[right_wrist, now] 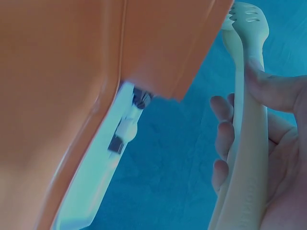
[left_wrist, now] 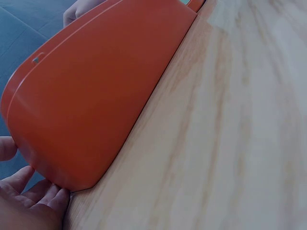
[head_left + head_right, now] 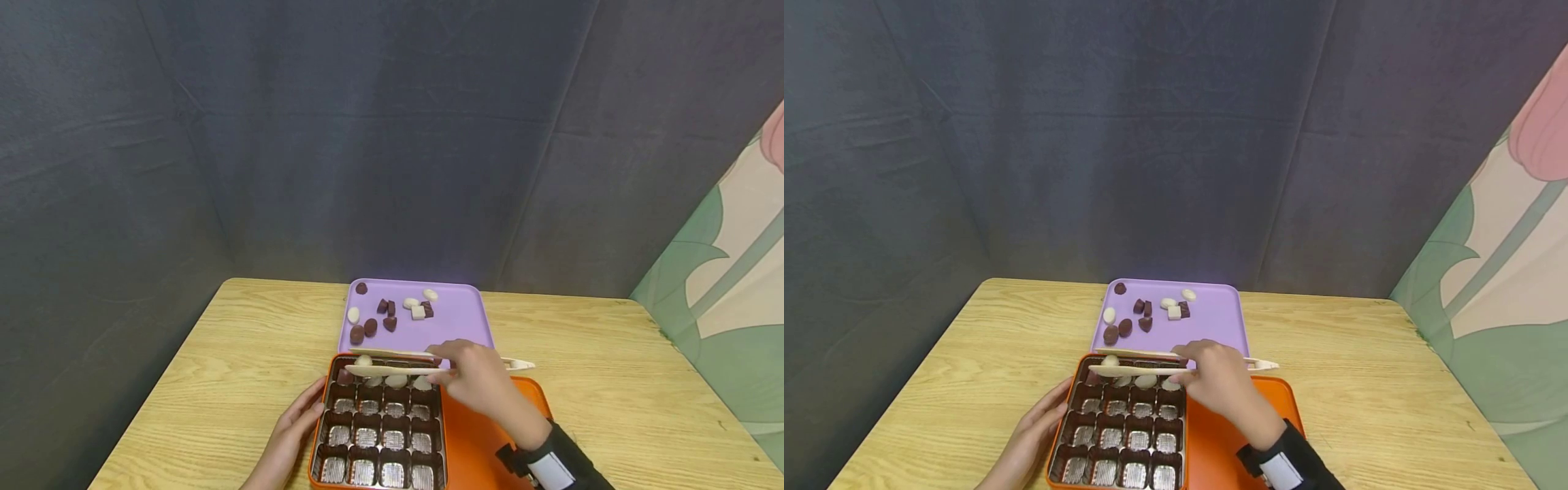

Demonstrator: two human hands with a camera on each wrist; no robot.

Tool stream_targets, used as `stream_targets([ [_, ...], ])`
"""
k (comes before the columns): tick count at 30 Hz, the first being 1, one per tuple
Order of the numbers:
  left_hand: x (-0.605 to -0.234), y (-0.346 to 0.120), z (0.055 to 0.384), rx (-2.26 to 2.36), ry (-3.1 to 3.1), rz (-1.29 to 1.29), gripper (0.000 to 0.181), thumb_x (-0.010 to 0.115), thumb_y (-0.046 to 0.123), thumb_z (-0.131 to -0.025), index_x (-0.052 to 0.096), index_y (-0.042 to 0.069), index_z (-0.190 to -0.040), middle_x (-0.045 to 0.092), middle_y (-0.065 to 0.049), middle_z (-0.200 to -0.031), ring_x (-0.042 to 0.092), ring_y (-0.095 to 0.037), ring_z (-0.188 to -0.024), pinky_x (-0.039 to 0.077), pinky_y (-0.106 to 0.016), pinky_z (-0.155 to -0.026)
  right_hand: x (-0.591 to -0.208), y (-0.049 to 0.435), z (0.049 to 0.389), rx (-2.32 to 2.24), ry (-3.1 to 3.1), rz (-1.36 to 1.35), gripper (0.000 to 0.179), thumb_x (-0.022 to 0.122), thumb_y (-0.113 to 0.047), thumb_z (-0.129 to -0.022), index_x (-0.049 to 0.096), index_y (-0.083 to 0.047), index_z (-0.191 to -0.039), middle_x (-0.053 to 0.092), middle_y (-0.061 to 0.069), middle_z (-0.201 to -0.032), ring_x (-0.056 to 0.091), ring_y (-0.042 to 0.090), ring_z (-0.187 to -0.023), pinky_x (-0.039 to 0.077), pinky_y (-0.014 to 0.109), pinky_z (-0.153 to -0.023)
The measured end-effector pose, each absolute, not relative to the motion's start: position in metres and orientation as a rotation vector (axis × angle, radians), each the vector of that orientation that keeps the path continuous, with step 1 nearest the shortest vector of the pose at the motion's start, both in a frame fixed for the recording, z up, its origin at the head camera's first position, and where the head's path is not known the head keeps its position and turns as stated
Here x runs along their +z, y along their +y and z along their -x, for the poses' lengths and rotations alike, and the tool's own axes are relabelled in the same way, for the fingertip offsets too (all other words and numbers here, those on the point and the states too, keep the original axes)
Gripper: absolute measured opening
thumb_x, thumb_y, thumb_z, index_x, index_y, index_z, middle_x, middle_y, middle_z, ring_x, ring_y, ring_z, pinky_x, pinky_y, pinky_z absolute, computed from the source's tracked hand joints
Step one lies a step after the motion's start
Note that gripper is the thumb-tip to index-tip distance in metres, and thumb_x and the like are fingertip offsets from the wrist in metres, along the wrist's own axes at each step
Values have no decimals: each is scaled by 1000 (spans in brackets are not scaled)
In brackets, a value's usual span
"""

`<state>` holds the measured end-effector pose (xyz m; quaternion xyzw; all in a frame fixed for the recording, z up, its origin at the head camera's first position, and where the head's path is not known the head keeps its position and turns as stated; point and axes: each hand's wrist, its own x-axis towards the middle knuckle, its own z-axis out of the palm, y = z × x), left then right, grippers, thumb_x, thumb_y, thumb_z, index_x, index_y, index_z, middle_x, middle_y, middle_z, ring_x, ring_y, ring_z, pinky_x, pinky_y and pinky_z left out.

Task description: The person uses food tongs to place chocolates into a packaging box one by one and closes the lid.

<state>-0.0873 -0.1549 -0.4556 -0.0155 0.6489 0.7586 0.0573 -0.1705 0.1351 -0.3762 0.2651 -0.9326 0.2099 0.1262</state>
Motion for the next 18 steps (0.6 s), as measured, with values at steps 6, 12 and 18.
stream_targets([
  [6, -456, -155, 87, 2304, 1985, 58, 44, 47, 24, -88, 38, 17, -130, 30, -2, -136, 21, -22, -124, 13, -47, -100, -376, 127, 163, 644, -2714, -826, 40, 72, -38, -64, 65, -23, -101, 62, -13, -89, 50, 0, -63, 44, 24, -65],
  [12, -456, -154, 88, 2288, 2016, 69, 44, 48, 25, -87, 38, 18, -130, 32, 0, -135, 25, -18, -123, 18, -38, -100, -380, 121, 157, 639, -2699, -925, 41, 71, -40, -65, 65, -21, -101, 62, -11, -92, 45, -5, -57, 45, 24, -63],
  [18, -456, -155, 89, 2277, 2034, 76, 48, 49, 27, -86, 36, 13, -131, 32, -3, -135, 29, -17, -122, 28, -16, -92, -385, 115, 154, 638, -2665, -979, 40, 72, -40, -65, 65, -21, -100, 62, -13, -88, 43, -3, -57, 43, 24, -59],
])
